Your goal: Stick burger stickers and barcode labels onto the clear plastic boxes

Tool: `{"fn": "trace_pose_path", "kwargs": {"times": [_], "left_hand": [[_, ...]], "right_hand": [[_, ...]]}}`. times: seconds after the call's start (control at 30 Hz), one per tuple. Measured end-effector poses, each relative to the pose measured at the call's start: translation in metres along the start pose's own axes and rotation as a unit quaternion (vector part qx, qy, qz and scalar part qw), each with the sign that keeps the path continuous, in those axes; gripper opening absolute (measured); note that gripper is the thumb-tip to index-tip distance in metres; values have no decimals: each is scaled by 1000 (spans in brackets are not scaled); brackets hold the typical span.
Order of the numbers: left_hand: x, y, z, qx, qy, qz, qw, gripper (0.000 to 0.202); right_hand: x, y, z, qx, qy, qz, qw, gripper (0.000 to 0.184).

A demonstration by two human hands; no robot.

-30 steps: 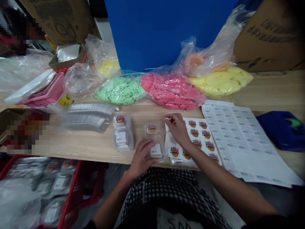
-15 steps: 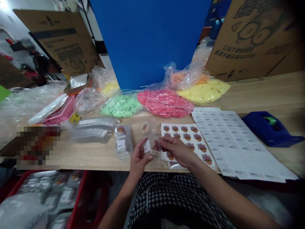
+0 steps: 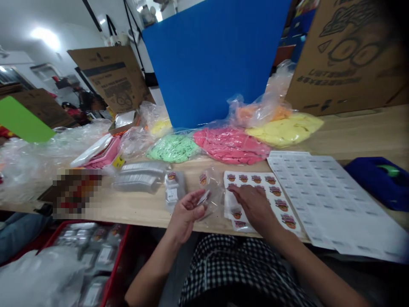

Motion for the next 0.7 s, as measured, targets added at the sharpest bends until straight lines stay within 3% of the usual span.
{"fn": "trace_pose_path", "kwargs": {"times": [0.1, 0.2, 0.37, 0.47, 0.53, 0.6, 0.63, 0.7], "left_hand": [[-12, -22, 0, -20, 35, 41, 998, 53], [-18, -40, 3, 3, 47, 37, 998, 54], [-19, -55, 4, 48, 35, 19, 998, 53], [-21, -65, 12, 61, 31, 15, 998, 51], [-24, -79, 23, 65, 9, -38, 997, 48], [-27, -97, 38, 75, -41, -152, 985, 47], [-27, -104, 46, 95, -67, -204, 972, 49], [-20, -107, 62, 181, -94, -229, 952, 55]], "right_hand": [[-5, -1, 6, -25, -9, 67, 997, 27], [-5, 11, 9, -5, -50, 101, 994, 21], [-2, 35, 3, 35, -81, 110, 990, 17], [-5, 31, -5, 32, -69, 89, 993, 20], [-9, 19, -11, 36, -51, 39, 997, 23], [-12, 4, -18, 67, -14, -75, 995, 27], [-14, -2, -23, 97, 14, -152, 984, 29], [-17, -7, -36, 170, 75, -295, 937, 33]]}}
Point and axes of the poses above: each hand's wrist, its own x-axis towards the middle knuckle, its own z-axis out of the back of the hand, y = z × x, the point moved 1 cm from there along x, towards the middle knuckle, and after that the axes turned 7 degrees about -z, right-handed, at the moved point
